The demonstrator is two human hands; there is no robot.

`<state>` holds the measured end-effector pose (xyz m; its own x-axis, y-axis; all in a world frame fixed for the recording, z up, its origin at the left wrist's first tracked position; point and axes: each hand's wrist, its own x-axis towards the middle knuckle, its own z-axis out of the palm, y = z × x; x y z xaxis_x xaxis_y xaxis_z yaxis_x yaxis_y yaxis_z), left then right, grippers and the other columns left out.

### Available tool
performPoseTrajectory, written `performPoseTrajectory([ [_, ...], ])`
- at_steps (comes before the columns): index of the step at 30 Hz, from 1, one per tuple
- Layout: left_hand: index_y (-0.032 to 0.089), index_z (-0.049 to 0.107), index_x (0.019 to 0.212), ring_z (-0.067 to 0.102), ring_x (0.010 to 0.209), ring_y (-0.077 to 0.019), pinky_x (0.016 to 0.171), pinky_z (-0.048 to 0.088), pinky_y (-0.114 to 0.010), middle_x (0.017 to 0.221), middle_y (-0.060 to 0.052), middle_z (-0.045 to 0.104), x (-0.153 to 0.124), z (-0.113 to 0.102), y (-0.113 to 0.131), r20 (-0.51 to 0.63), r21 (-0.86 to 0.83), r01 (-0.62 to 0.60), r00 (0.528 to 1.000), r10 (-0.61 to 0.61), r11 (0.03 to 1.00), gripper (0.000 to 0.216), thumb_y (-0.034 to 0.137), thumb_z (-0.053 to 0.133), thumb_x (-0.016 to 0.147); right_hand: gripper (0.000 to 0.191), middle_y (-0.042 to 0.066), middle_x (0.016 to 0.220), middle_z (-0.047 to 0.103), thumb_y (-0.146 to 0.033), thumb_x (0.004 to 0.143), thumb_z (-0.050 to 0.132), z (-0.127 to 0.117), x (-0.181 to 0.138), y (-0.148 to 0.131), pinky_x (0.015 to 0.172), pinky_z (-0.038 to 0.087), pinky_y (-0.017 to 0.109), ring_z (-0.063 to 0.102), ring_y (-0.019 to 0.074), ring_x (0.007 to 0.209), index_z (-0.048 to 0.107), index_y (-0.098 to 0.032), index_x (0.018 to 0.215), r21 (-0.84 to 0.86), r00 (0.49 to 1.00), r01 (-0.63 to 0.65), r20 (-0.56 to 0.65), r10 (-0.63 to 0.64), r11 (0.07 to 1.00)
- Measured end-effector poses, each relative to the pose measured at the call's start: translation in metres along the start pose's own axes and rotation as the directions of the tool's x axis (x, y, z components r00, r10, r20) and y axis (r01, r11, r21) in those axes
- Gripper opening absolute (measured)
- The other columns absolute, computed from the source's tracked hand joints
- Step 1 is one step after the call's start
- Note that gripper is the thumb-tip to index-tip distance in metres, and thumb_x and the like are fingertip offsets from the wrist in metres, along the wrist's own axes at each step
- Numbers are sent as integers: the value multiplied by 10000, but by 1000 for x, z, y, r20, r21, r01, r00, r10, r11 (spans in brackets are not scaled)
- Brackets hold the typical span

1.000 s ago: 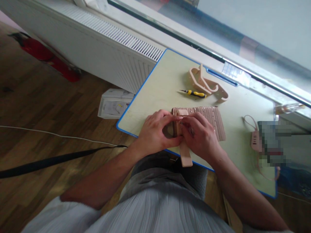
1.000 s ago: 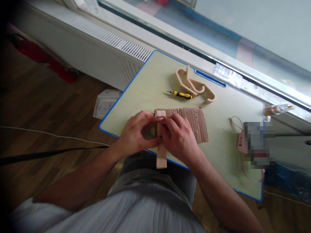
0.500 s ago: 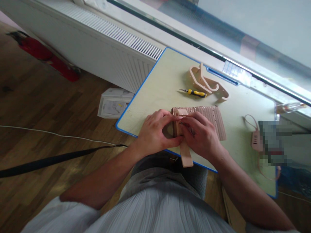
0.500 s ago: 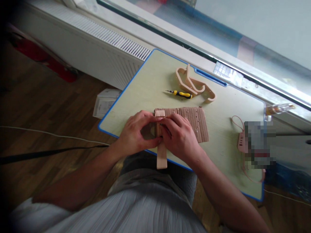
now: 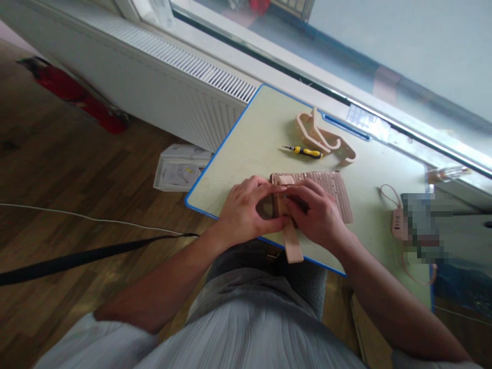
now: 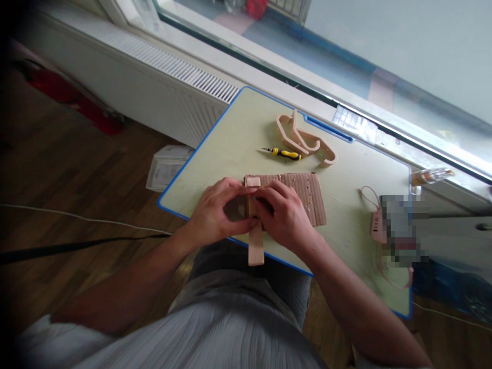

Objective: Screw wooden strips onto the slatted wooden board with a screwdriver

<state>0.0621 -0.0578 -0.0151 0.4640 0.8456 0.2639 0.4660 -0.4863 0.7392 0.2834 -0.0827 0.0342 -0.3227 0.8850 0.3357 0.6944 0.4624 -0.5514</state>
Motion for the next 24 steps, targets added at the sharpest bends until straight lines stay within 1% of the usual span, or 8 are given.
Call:
performPoseTrajectory([
  [5, 366, 725, 1401, 686, 1219, -297, 1039, 519, -458, 1267, -39, 703, 1, -2, 0, 6, -14, 3, 1000, -3, 1000, 662, 576, 938, 811, 131, 74, 1040, 759, -183, 1001, 722, -6, 0, -1, 813, 584, 339, 729, 195, 914, 802, -208, 1102, 31, 999, -35, 18, 34, 999],
  [11, 377, 722, 1411, 684, 1235, -298, 1045, 510, -467, 1303, -38, 701, 0, -2, 0, 20, -19, 4, 1000, -3, 1000, 671, 604, 934, 817, 122, 51, 966, 777, -216, 943, 739, -29, 6, 7, 780, 567, 358, 704, 188, 835, 833, -230, 1021, 22, 994, -111, 29, 110, 994],
  [12, 374, 722, 1410, 684, 1238, -298, 1047, 510, -469, 1307, -37, 702, 0, -1, 0, 18, -23, 3, 1000, -3, 1000, 670, 613, 929, 820, 103, 43, 929, 776, -239, 932, 749, -32, 10, 13, 755, 556, 362, 681, 182, 788, 836, -234, 986, 17, 992, -129, 1, 129, 991],
  [14, 362, 724, 1405, 683, 1247, -297, 1057, 515, -472, 1326, -41, 704, 0, -1, 0, 7, -32, -2, 1000, 2, 999, 664, 611, 926, 824, 88, 36, 896, 776, -253, 904, 751, -38, 21, 29, 724, 540, 368, 639, 176, 730, 832, -235, 935, 6, 975, -193, -108, 193, 981],
  [16, 352, 724, 1405, 682, 1255, -295, 1071, 523, -475, 1345, -48, 703, -1, -1, 0, -3, -35, -8, 1000, 8, 999, 648, 577, 926, 832, 103, 39, 877, 764, -244, 892, 727, -42, 38, 50, 757, 544, 388, 629, 181, 728, 829, -230, 899, -84, 950, -234, -230, 210, 968],
  [17, 349, 724, 1406, 681, 1257, -295, 1078, 527, -478, 1347, -51, 703, -1, -1, 0, -5, -32, -10, 1000, 9, 999, 638, 557, 924, 837, 118, 50, 899, 767, -244, 887, 726, -43, 48, 61, 804, 552, 411, 641, 191, 752, 837, -224, 919, -138, 944, -254, -249, 214, 957],
  [21, 354, 729, 1409, 680, 1260, -292, 1106, 540, -491, 1344, -58, 699, -1, -1, 2, -13, -31, -8, 1000, 8, 999, 607, 509, 913, 851, 246, 109, 1094, 755, -297, 882, 742, -46, 86, 98, 907, 551, 477, 686, 265, 931, 859, -232, 1088, -298, 944, -316, -198, 265, 901],
  [24, 359, 741, 1403, 681, 1254, -292, 1120, 548, -499, 1347, -60, 694, -1, -1, 2, -25, -39, 3, 1000, -4, 999, 607, 500, 921, 841, 294, 132, 1131, 731, -304, 877, 752, -46, 103, 109, 956, 540, 498, 682, 315, 1053, 850, -213, 1139, -367, 950, -309, -164, 265, 878],
])
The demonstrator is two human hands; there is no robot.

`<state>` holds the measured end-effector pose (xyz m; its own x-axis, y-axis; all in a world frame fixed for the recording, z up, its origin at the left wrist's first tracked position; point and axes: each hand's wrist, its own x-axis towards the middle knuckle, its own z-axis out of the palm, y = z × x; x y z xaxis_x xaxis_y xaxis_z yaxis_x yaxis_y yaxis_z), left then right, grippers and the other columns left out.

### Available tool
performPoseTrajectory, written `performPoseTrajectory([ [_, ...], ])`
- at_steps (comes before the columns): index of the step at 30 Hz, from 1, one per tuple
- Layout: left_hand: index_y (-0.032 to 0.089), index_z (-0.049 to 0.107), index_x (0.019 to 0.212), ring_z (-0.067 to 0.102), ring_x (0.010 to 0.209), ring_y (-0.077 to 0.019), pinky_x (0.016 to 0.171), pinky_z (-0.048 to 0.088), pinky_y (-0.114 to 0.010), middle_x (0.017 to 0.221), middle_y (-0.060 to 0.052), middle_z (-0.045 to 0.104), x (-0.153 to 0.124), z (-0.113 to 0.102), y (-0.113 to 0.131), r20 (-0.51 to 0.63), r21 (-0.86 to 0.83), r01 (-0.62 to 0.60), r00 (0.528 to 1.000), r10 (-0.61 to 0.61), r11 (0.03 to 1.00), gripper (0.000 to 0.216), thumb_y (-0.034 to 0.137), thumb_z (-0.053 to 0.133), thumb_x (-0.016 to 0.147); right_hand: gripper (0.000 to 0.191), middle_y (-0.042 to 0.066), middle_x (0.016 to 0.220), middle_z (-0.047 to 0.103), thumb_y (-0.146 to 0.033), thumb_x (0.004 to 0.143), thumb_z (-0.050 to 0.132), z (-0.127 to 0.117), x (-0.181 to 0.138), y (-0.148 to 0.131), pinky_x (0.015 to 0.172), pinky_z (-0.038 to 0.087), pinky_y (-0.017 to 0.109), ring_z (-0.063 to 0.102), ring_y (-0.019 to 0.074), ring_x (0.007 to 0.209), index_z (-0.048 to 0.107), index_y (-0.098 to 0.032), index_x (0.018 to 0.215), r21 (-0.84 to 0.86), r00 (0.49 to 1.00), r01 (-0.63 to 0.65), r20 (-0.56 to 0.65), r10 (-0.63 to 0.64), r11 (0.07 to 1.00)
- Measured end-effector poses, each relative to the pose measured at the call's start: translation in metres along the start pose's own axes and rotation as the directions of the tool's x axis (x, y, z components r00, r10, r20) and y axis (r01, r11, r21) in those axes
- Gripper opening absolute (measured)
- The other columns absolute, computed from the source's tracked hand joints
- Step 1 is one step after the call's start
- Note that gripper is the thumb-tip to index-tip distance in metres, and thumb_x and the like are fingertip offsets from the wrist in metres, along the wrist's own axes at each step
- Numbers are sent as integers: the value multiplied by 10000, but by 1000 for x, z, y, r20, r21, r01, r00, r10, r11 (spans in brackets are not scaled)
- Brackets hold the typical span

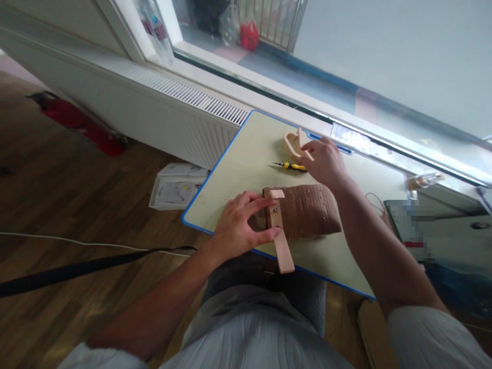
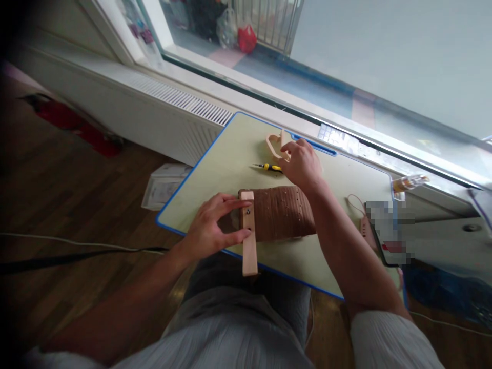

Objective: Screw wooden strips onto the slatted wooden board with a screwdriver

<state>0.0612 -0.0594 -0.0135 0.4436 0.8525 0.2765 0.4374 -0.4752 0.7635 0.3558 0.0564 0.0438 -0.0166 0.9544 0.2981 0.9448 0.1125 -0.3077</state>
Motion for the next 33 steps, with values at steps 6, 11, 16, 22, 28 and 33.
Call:
performPoseTrajectory([
  [6, 364, 770, 1390, 688, 1229, -284, 1115, 566, -493, 1321, -60, 676, 0, 0, 1, -14, -31, 22, 1000, -22, 999, 592, 505, 922, 836, 264, 131, 1134, 713, -326, 870, 758, 4, -4, -11, 931, 527, 500, 658, 329, 1051, 881, -248, 1090, -76, 980, 95, 185, -79, 993],
  [11, 341, 788, 1353, 682, 1227, -263, 1113, 575, -452, 1298, -56, 672, 3, -2, 4, -31, -88, 59, 998, -62, 994, 487, 446, 868, 885, 250, 165, 1137, 724, -297, 917, 709, 4, -9, -14, 957, 516, 530, 636, 364, 1115, 867, -218, 1095, -138, 966, 151, 231, -116, 979],
  [16, 267, 824, 1233, 703, 1134, -237, 1062, 590, -423, 1175, -58, 693, 8, -1, 6, -100, -186, 39, 993, -59, 982, 325, 317, 839, 913, 223, 130, 1114, 787, -325, 966, 692, -24, -24, -16, 895, 534, 485, 687, 301, 1022, 791, -230, 1142, 78, 996, 87, 5, -88, 993],
  [22, 246, 857, 1056, 680, 917, -185, 879, 582, -346, 953, -28, 707, 15, 10, 12, -143, -290, 43, 986, -88, 956, 148, 292, 805, 925, 281, 3, 810, 720, -420, 991, 710, -65, -75, -33, 645, 499, 357, 616, 167, 668, 823, -261, 1193, 438, 994, -11, -91, 57, 899],
  [28, 227, 857, 951, 661, 849, -161, 824, 564, -316, 894, -15, 698, 19, 19, 13, -161, -317, 59, 980, -115, 947, 86, 255, 796, 898, 204, -44, 714, 668, -349, 857, 883, -94, -106, -51, 536, 433, 307, 549, 123, 582, 724, -246, 934, 573, 988, -42, -96, 117, 818],
  [33, 224, 844, 914, 652, 809, -158, 774, 561, -307, 863, -15, 689, 20, 19, 11, -160, -331, 48, 981, -106, 943, 60, 269, 809, 897, 157, 0, 882, 750, -336, 904, 873, -125, -97, -69, 647, 524, 332, 656, 152, 729, 784, -263, 1010, 564, 996, 76, 4, -95, 822],
])
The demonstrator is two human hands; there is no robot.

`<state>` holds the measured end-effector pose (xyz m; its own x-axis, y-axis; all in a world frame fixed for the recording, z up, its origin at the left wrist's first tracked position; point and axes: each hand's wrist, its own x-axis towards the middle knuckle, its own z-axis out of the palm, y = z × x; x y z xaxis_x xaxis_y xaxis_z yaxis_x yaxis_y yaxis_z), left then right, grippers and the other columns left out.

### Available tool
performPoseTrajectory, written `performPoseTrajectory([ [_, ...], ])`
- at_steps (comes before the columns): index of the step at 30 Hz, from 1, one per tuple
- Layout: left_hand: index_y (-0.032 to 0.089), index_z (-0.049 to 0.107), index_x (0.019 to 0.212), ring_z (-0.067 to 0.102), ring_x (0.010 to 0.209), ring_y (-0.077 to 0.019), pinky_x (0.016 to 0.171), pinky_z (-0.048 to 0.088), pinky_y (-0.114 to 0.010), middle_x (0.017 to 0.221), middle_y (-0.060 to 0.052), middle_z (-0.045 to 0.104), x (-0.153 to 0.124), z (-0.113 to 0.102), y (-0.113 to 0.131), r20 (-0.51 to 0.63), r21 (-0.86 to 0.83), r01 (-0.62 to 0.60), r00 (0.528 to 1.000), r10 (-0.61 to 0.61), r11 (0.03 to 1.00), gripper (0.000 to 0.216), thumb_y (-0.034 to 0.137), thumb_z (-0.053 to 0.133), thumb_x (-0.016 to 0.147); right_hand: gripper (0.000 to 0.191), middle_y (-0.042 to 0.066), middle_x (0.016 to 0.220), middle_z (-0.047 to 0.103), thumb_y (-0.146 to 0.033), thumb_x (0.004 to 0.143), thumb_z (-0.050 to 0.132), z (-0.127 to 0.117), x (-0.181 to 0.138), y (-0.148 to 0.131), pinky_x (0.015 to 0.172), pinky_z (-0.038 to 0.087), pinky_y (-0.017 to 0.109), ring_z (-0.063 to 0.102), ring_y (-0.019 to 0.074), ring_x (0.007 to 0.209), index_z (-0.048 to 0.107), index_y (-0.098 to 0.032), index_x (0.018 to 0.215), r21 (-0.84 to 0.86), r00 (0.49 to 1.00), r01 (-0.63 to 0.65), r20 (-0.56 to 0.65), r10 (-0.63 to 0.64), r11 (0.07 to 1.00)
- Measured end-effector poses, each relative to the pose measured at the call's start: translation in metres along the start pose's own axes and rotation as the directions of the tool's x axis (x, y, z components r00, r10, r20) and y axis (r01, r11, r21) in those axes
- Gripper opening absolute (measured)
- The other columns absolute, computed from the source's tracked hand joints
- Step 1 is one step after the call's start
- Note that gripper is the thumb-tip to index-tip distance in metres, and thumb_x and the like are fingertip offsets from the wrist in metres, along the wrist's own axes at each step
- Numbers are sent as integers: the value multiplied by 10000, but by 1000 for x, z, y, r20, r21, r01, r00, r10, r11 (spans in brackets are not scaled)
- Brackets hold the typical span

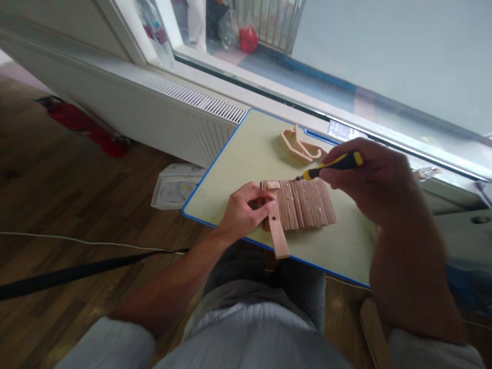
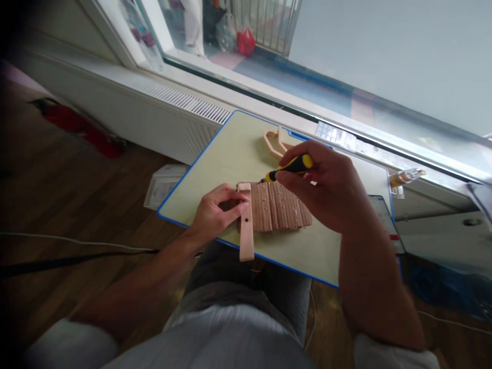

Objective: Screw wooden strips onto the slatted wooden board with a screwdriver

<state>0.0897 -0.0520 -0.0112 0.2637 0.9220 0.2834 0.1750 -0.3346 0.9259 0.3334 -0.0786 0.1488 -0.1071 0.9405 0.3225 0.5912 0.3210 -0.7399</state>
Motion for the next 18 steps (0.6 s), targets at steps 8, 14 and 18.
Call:
performPoseTrajectory([
  [8, 224, 827, 922, 655, 798, -159, 735, 548, -303, 877, -17, 719, -1, 0, 4, 9, -32, 26, 1000, -26, 999, 48, 244, 803, 886, 61, -28, 729, 702, -313, 944, 749, 15, 24, -14, 638, 448, 340, 645, 175, 664, 713, -265, 954, -220, 940, 222, 307, -149, 950],
  [14, 226, 824, 901, 674, 833, -169, 758, 545, -313, 872, -15, 722, -1, -1, 6, 9, -6, 35, 999, -35, 999, 32, 245, 802, 888, 60, -17, 758, 677, -304, 959, 712, 22, 24, -8, 633, 393, 324, 607, 163, 658, 698, -262, 999, -249, 917, 281, 354, -183, 927],
  [18, 226, 818, 892, 656, 824, -156, 778, 537, -312, 867, -3, 713, 0, 0, 4, -4, -2, 12, 1000, -12, 1000, 16, 223, 809, 879, 81, -10, 803, 675, -272, 916, 736, 28, 25, -1, 674, 403, 318, 605, 165, 704, 701, -260, 989, -262, 916, 279, 363, -174, 924],
])
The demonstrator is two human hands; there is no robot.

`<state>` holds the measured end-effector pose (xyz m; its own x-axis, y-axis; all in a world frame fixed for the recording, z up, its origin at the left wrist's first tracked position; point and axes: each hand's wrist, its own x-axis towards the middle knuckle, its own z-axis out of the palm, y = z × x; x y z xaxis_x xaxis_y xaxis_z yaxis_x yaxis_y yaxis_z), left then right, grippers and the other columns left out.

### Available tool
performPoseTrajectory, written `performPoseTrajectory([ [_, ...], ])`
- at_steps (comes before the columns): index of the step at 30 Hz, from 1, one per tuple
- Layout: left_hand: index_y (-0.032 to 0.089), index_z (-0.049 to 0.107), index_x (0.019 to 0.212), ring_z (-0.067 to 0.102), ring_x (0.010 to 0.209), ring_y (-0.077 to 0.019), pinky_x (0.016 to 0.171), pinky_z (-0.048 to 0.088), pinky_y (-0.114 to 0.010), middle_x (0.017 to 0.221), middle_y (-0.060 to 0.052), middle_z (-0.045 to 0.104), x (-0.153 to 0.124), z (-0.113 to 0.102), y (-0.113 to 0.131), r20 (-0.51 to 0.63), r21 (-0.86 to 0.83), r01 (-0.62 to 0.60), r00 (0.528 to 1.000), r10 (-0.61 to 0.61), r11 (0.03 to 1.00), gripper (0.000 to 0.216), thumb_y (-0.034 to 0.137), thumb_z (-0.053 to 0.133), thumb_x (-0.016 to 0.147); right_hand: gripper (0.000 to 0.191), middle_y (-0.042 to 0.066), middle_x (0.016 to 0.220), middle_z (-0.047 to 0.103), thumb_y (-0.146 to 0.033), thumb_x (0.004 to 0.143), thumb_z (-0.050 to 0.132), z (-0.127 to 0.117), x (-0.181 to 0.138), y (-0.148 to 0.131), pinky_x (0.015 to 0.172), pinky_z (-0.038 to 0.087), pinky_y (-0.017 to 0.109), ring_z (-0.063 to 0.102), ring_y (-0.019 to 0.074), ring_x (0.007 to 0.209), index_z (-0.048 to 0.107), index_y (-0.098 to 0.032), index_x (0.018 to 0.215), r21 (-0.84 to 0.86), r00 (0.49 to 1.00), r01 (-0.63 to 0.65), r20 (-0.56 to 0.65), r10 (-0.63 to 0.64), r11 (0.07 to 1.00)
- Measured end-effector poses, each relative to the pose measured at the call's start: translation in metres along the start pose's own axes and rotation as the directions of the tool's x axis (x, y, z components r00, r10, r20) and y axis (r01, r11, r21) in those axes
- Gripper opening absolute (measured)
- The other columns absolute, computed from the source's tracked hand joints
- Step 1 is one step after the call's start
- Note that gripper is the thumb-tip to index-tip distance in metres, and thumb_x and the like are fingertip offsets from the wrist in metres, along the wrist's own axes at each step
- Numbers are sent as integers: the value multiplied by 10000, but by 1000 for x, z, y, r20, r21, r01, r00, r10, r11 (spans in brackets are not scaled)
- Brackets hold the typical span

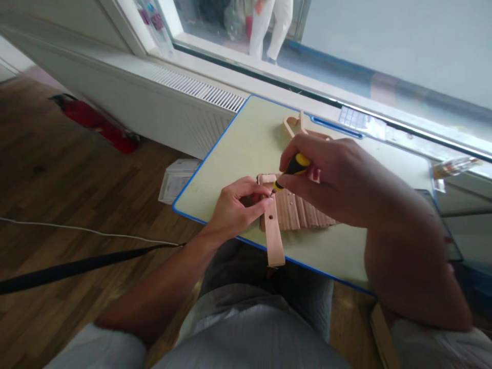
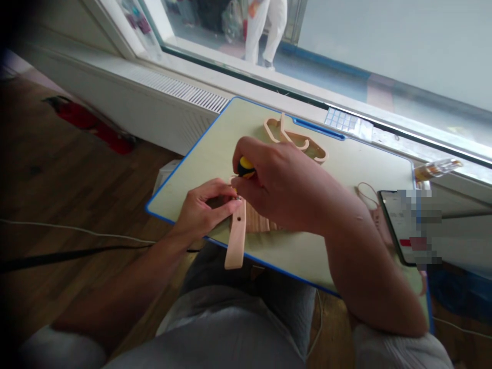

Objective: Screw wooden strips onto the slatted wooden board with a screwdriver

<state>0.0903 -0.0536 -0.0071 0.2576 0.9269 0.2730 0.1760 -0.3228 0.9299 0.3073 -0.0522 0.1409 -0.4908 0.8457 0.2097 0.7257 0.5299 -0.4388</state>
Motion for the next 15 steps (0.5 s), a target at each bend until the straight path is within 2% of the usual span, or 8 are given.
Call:
performPoseTrajectory([
  [7, 218, 806, 866, 634, 800, -154, 772, 531, -317, 846, -5, 696, 0, 1, -2, 7, 16, -7, 1000, 7, 1000, 29, 241, 799, 882, 95, -4, 820, 653, -265, 911, 740, 8, 0, 1, 784, 463, 347, 611, 190, 763, 688, -266, 990, 45, 1000, -18, -5, 18, 999],
  [15, 222, 810, 876, 646, 821, -158, 796, 542, -319, 858, -7, 696, 1, 0, 1, 18, 12, -11, 1000, 11, 1000, 31, 238, 790, 893, 95, -2, 808, 626, -252, 945, 691, 10, -2, -2, 732, 443, 355, 580, 180, 730, 647, -260, 1028, -34, 1000, -4, -17, 3, 999],
])
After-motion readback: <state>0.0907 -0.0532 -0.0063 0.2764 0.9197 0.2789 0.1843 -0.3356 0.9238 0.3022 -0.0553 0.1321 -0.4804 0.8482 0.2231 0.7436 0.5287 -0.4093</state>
